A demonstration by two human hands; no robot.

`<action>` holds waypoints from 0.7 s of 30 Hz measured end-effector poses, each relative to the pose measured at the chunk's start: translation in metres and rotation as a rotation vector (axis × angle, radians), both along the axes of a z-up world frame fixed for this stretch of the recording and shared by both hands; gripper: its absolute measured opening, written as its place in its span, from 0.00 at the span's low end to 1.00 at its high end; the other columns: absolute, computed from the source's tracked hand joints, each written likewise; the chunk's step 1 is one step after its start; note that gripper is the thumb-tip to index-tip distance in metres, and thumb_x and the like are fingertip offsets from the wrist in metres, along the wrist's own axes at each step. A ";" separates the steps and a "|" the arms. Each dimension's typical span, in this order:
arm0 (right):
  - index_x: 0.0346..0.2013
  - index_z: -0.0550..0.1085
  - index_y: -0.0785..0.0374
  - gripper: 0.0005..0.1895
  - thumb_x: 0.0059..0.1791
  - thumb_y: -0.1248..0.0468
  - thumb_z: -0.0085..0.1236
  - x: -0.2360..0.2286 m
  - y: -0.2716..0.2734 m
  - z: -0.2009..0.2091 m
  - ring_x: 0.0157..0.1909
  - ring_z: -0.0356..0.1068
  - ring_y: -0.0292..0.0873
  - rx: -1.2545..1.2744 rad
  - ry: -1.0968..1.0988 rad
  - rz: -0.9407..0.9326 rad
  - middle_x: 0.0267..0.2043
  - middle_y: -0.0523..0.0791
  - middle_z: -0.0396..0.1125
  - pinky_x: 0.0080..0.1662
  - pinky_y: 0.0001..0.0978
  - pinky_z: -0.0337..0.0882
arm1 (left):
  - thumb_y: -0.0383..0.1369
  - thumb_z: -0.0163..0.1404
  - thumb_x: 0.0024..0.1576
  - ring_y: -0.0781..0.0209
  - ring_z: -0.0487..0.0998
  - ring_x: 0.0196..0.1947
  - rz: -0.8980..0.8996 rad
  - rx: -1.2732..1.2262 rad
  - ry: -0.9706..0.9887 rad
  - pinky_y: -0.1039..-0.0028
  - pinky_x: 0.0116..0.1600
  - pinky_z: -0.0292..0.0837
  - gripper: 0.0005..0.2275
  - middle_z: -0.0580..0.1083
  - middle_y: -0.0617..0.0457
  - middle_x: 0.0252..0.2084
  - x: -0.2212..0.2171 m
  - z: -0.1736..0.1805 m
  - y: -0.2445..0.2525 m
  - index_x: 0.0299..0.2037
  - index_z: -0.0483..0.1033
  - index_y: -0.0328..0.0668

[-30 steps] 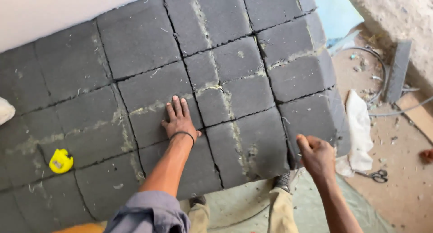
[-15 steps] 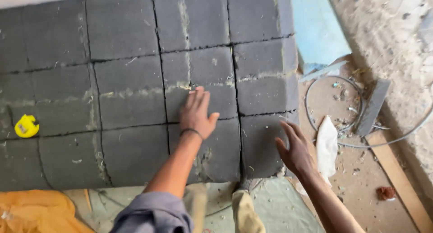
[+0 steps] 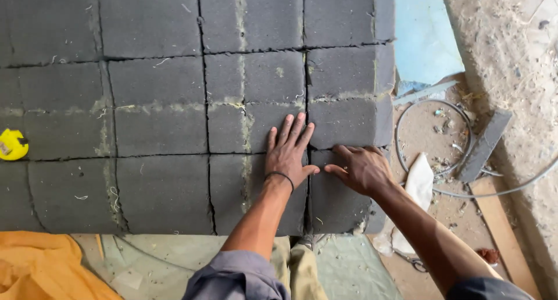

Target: Measuring the dimensions and checking the alignment of foam blocks on a furniture frame using a tape measure and manual inspection.

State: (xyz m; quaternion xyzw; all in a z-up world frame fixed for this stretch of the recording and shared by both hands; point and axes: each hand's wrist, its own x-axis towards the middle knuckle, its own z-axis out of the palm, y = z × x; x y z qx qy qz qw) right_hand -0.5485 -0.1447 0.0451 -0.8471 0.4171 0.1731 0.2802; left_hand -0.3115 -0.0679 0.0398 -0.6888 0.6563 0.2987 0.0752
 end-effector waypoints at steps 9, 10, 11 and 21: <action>0.59 0.88 0.35 0.49 0.58 0.16 0.24 -0.228 -0.067 0.039 0.68 0.87 0.44 -0.030 0.862 -0.290 0.59 0.37 0.90 0.67 0.40 0.78 | 0.57 0.65 0.61 0.49 0.26 0.93 0.014 0.076 0.001 0.37 0.90 0.22 0.54 0.28 0.54 0.95 0.001 0.006 -0.023 0.91 0.38 0.59; 0.72 0.82 0.24 0.47 0.57 0.14 0.25 -0.285 -0.066 0.028 0.70 0.88 0.42 -0.084 0.887 -0.247 0.65 0.34 0.90 0.71 0.41 0.79 | 0.56 0.63 0.63 0.48 0.25 0.92 0.005 0.106 0.016 0.36 0.89 0.23 0.52 0.28 0.53 0.94 0.000 0.012 -0.023 0.91 0.38 0.58; 0.72 0.82 0.24 0.47 0.57 0.14 0.25 -0.274 -0.058 0.032 0.70 0.88 0.42 -0.074 0.897 -0.243 0.65 0.34 0.90 0.71 0.41 0.79 | 0.56 0.63 0.63 0.48 0.25 0.92 0.003 0.118 0.024 0.36 0.89 0.23 0.52 0.28 0.53 0.94 0.000 0.010 -0.022 0.91 0.38 0.58; 0.86 0.64 0.52 0.53 0.53 0.29 0.63 0.114 -0.080 0.063 0.77 0.70 0.62 0.075 -0.347 -0.541 0.80 0.53 0.68 0.73 0.61 0.71 | 0.50 0.58 0.67 0.51 0.51 0.86 0.163 0.090 0.127 0.42 0.81 0.58 0.35 0.52 0.61 0.87 0.028 -0.022 -0.060 0.84 0.59 0.66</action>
